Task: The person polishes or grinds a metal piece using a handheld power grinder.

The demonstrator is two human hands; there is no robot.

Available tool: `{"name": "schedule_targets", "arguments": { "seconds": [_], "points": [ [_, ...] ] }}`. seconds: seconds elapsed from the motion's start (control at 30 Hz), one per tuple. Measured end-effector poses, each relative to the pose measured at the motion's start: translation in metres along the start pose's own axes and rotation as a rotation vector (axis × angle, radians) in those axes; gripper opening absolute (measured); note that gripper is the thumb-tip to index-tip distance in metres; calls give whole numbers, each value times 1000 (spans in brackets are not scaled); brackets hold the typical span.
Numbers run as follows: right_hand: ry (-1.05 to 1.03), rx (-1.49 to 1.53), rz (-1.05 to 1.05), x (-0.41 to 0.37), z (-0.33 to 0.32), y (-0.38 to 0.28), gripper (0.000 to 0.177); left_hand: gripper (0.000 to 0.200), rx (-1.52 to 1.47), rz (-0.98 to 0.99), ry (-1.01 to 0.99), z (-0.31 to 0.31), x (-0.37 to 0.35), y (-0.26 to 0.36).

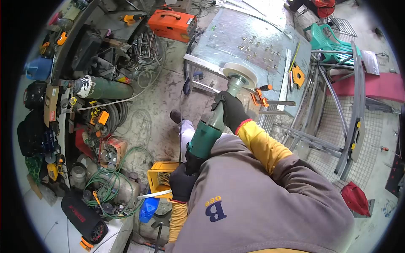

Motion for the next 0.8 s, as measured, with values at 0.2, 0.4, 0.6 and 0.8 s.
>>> {"name": "schedule_targets", "arguments": {
  "seconds": [0.2, 0.4, 0.6, 0.8],
  "points": [
    [-344, -333, -628, 51, 44, 47, 15, 30, 0, 7, 92, -21, 22, -22],
    [-136, -130, 11, 44, 136, 28, 19, 27, 104, -32, 153, -46, 56, -35],
    [-97, -105, 15, 22, 126, 23, 16, 27, 40, -44, 160, -51, 45, -19],
    [-145, -185, -300, 36, 20, 26, 7, 36, 25, -28, 26, -10, 14, -11]
  ]
}}
Point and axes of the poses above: each hand's wrist, its own x-axis towards the middle knuckle, its own z-axis out of the palm, y = z × x, the point moved 1 cm from there along x, towards the middle knuckle, and after that the axes turned 4 degrees about y, right-handed, at the moved point
